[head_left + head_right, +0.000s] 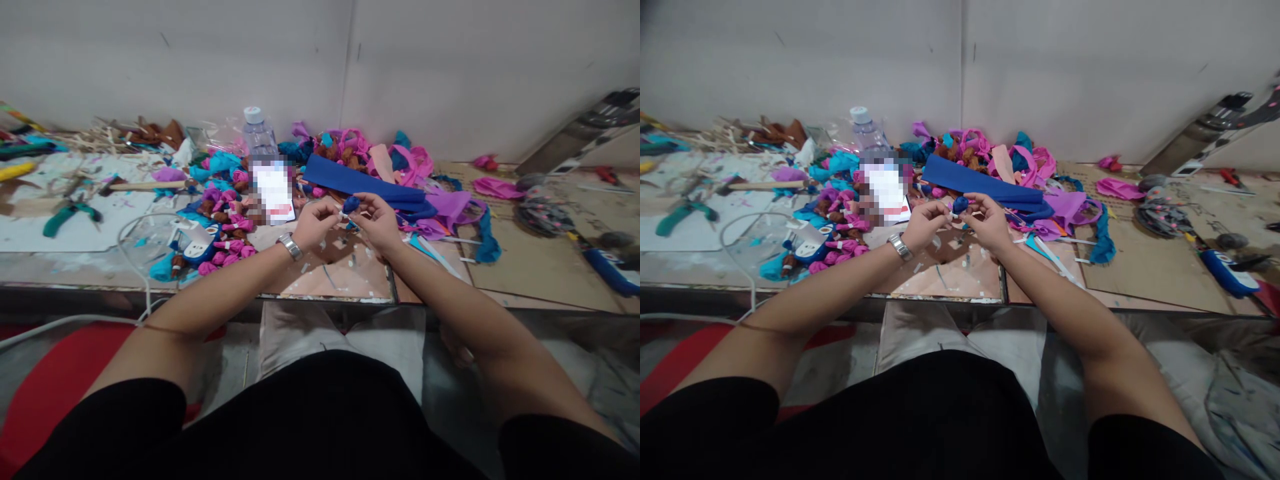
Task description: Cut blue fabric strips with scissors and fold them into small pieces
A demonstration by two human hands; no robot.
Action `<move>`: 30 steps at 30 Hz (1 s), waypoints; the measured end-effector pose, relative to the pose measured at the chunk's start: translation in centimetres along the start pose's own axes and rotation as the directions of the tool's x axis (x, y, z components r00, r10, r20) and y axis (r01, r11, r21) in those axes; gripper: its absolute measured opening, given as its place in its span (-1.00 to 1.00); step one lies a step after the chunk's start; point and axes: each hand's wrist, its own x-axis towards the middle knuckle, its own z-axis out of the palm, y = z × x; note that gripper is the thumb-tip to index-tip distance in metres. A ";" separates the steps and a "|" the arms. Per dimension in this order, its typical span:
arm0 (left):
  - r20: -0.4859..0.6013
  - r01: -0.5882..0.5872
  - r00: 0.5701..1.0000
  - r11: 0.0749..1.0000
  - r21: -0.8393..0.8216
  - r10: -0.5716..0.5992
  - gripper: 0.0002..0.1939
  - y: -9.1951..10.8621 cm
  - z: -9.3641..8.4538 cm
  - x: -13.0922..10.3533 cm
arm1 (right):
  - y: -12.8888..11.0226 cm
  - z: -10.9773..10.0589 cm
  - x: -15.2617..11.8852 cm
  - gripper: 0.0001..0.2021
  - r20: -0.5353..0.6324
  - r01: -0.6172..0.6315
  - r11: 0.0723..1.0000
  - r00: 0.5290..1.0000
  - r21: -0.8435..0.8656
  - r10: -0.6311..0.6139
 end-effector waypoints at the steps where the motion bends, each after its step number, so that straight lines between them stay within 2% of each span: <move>1: 0.007 0.000 1.000 1.000 0.005 0.000 -0.82 0.0 0.0 0.0 | -0.1 0.0 -0.1 -0.47 0.018 0.010 1.000 1.000 -0.012 -0.009; 4: 0.030 -0.020 0.999 0.999 0.045 0.019 -0.87 -0.1 -0.1 -0.1 | -0.5 -0.1 -0.3 -0.46 0.077 0.049 0.997 0.996 -0.054 -0.044; 9: 0.059 -0.067 0.996 0.991 0.115 0.061 -0.86 -0.2 -0.2 -0.2 | -1.2 -0.3 -0.6 -0.59 0.162 0.146 0.975 0.980 -0.166 -0.119; 15: 0.044 -0.060 0.997 0.991 0.119 0.056 -0.87 -0.5 -0.2 -0.2 | -2.0 -0.7 -0.7 -0.54 0.150 0.216 0.920 0.973 -0.328 -0.175; 19: 0.035 -0.064 0.998 0.988 0.137 0.060 -0.86 -0.5 -0.1 -0.2 | -2.2 -1.0 -0.6 -0.55 0.184 0.272 0.855 0.960 -0.442 -0.210; 23: 0.015 -0.094 0.996 0.974 0.208 0.093 -0.84 -0.2 -0.3 -0.3 | -2.1 -1.2 -0.4 -0.54 0.216 0.318 0.815 0.946 -0.485 -0.240; 27: 0.019 -0.121 0.993 0.961 0.247 0.120 -0.83 0.1 -0.3 -0.3 | -1.6 -1.3 -0.3 -0.55 0.219 0.306 0.814 0.950 -0.493 -0.225; 30: 0.020 -0.120 0.993 0.963 0.240 0.119 -0.80 0.3 -0.3 -0.4 | -1.3 -1.1 -0.3 -0.54 0.189 0.223 0.859 0.970 -0.460 -0.150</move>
